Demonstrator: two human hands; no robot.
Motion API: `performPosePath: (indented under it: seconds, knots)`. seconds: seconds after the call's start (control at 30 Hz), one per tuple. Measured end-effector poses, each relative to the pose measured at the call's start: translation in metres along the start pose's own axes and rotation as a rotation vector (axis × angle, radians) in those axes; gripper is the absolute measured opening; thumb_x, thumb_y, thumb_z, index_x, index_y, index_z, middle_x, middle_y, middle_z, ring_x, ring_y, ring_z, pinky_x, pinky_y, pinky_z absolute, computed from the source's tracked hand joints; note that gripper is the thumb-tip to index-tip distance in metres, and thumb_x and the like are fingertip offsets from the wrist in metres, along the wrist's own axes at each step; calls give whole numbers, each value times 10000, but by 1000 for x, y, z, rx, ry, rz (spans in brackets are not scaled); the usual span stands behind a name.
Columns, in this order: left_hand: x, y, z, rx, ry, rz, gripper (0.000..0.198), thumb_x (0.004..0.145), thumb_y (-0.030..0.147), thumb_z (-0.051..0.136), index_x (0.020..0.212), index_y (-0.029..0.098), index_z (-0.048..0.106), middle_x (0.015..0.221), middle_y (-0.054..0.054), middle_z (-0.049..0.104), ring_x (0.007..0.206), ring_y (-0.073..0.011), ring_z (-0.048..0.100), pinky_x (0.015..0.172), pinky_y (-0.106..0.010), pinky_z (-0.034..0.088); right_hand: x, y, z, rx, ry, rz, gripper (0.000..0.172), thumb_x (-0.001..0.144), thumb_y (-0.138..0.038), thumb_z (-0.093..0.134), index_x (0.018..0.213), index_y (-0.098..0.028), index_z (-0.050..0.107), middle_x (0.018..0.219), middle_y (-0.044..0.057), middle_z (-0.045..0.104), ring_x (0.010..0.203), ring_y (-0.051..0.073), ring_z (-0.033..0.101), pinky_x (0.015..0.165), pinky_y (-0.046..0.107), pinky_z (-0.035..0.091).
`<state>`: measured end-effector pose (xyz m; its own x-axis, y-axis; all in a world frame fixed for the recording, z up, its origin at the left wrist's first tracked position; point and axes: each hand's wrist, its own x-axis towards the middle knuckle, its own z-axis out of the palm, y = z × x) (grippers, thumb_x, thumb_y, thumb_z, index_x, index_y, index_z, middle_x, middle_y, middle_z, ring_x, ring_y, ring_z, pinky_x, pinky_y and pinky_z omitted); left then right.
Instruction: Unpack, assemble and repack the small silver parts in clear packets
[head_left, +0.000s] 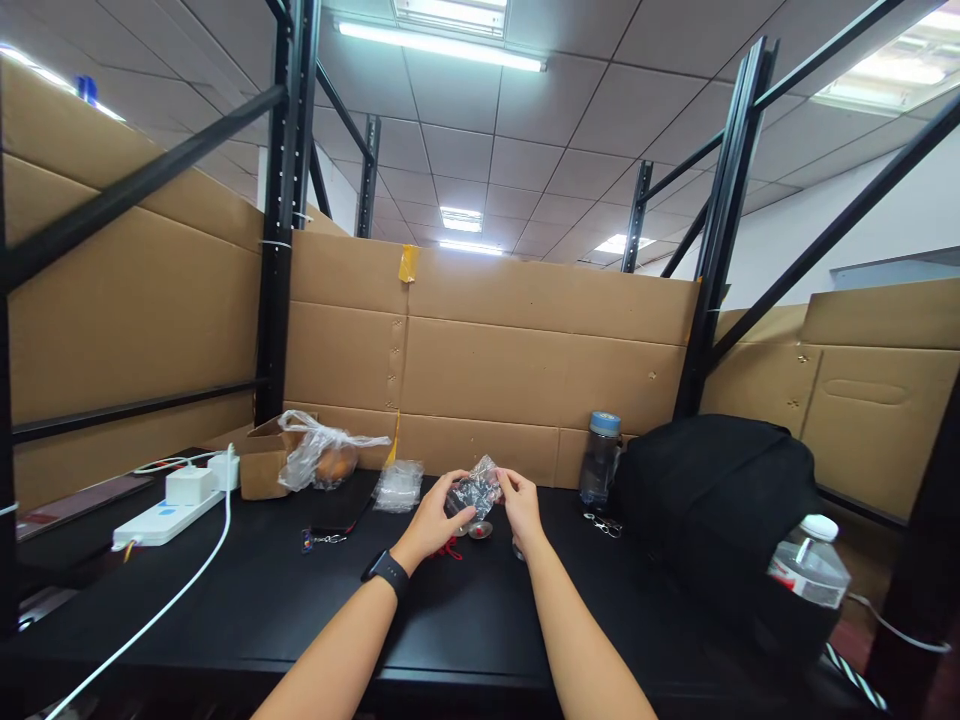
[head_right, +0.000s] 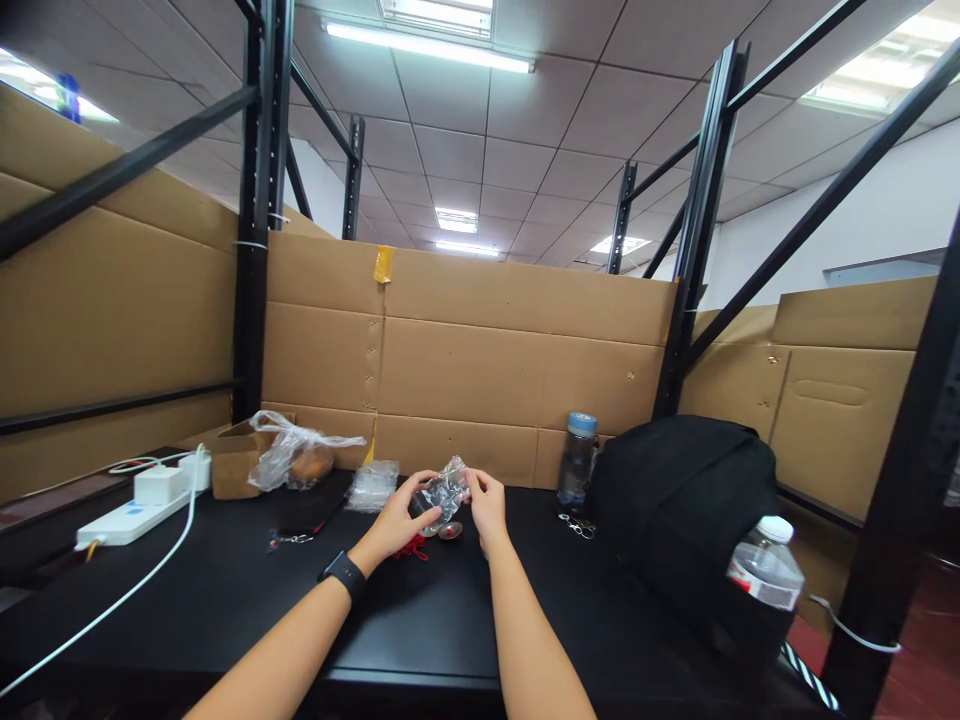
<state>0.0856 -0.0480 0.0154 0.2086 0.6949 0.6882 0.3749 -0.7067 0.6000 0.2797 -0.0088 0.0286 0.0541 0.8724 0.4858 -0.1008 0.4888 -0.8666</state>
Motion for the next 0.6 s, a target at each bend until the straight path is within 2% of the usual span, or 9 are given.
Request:
performPosePath:
  seconds: [0.07, 0.1, 0.2, 0.23, 0.27, 0.33, 0.4, 0.5, 0.6]
  knots:
    - [-1, 7, -3, 51, -67, 28, 455, 824, 345, 732, 1260, 261, 632, 1344, -92, 585, 1245, -257, 551, 1100, -403, 408, -3, -2, 4, 44, -8, 42, 530, 729, -674, 719, 899, -173, 752, 776, 58, 719, 545, 156, 593, 537, 283, 504]
    - [-2, 11, -3, 111, -103, 33, 518, 767, 381, 793, 1256, 282, 650, 1378, -93, 560, 1282, -288, 517, 1109, -432, 390, -3, -2, 5, 54, -7, 60, 535, 718, -679, 725, 901, -176, 744, 775, 53, 715, 538, 152, 591, 532, 282, 507]
    - [-4, 20, -3, 374, -123, 53, 874, 544, 363, 951, 1346, 375, 603, 1571, -77, 375, 1428, -401, 300, 1134, -559, 287, -5, -2, 5, 43, -7, 96, 538, 703, -676, 739, 902, -177, 728, 773, 38, 701, 517, 130, 579, 508, 263, 497]
    - [-4, 23, -3, 453, -107, 78, 870, 563, 311, 946, 1353, 395, 592, 1603, -60, 333, 1452, -407, 243, 1135, -578, 254, -5, -1, 5, 35, -12, 102, 535, 699, -671, 744, 898, -175, 725, 763, 34, 692, 513, 124, 573, 498, 256, 492]
    - [-4, 25, -3, 511, -96, 111, 767, 643, 257, 904, 1334, 399, 605, 1603, -49, 343, 1460, -389, 233, 1133, -574, 236, -5, 0, 5, 28, -17, 109, 531, 695, -665, 749, 893, -172, 723, 747, 28, 682, 508, 120, 567, 490, 251, 488]
    - [-4, 28, -3, 563, -126, 170, 452, 839, 176, 728, 1245, 367, 665, 1490, -50, 505, 1404, -314, 352, 1109, -520, 255, -5, 0, 5, 25, -31, 125, 522, 690, -651, 758, 888, -170, 720, 717, 20, 666, 501, 119, 560, 480, 251, 487]
    - [-3, 26, -3, 558, -204, 199, 291, 951, 168, 566, 1150, 322, 711, 1275, -56, 664, 1237, -253, 515, 1050, -460, 309, -6, 0, 5, 31, -61, 140, 511, 675, -620, 780, 911, -172, 714, 715, 15, 668, 509, 126, 572, 496, 262, 501]
    - [-1, 20, -5, 528, -250, 185, 295, 982, 186, 500, 1131, 298, 728, 1125, -54, 727, 1056, -225, 593, 977, -418, 348, -9, -2, 7, 31, -160, 124, 557, 615, -493, 856, 1049, -189, 684, 791, 13, 703, 561, 141, 623, 563, 276, 529]
    - [0, 12, -8, 505, -240, 134, 321, 953, 162, 509, 1107, 305, 751, 1132, -47, 741, 1048, -230, 601, 958, -404, 358, -10, -1, 9, 16, -216, 64, 677, 604, -368, 864, 1210, -216, 606, 838, 1, 716, 606, 152, 665, 629, 284, 546]
